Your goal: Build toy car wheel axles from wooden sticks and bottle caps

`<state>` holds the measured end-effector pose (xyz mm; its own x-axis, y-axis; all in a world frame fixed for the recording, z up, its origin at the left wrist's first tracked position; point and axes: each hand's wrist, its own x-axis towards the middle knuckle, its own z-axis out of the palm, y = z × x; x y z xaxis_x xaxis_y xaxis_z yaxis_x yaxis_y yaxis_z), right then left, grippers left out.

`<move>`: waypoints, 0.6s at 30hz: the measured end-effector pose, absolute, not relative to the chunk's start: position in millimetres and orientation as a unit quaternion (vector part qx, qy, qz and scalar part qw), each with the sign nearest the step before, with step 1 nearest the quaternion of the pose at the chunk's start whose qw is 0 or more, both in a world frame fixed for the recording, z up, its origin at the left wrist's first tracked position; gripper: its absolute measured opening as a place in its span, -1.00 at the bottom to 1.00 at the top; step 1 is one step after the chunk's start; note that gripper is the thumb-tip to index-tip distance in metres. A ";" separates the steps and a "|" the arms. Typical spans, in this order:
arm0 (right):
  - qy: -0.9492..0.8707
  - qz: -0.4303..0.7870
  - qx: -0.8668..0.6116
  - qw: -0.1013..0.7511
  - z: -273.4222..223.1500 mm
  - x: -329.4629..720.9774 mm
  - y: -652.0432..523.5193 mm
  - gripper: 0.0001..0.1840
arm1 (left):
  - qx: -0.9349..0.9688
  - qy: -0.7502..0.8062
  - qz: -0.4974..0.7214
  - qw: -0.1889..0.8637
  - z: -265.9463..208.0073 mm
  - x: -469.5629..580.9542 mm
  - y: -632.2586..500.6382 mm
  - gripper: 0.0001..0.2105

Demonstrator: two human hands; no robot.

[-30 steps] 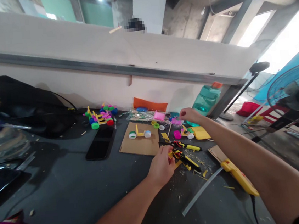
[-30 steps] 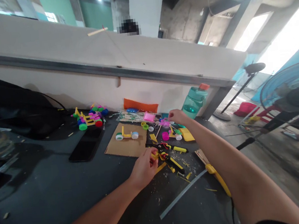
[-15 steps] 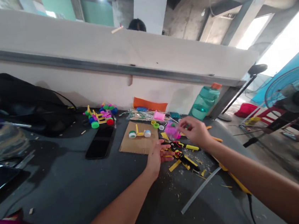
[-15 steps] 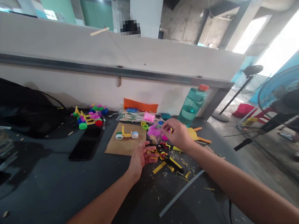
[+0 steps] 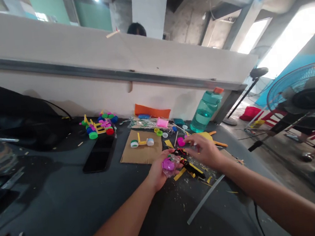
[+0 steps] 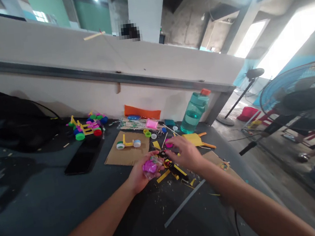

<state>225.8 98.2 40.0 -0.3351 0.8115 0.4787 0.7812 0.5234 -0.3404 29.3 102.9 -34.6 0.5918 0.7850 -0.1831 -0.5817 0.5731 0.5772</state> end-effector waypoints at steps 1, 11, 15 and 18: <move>-0.786 0.026 -0.537 0.306 41.0 242.3 108.1 -0.76 | 0.239 0.223 0.394 0.859 -34.4 29.9 102.9 -0.67; -0.754 0.111 -0.640 0.099 -0.5 329.8 185.1 -0.51 | 0.271 0.232 0.398 0.845 -32.9 31.3 102.3 -0.73; -0.759 0.115 -0.637 0.067 -10.3 324.6 193.5 -0.59 | 0.275 0.238 0.397 0.843 -32.4 31.6 101.7 -0.73; -0.759 0.109 -0.641 0.047 -12.5 321.3 198.2 -0.68 | 0.283 0.234 0.392 0.843 -32.4 32.1 101.6 -0.73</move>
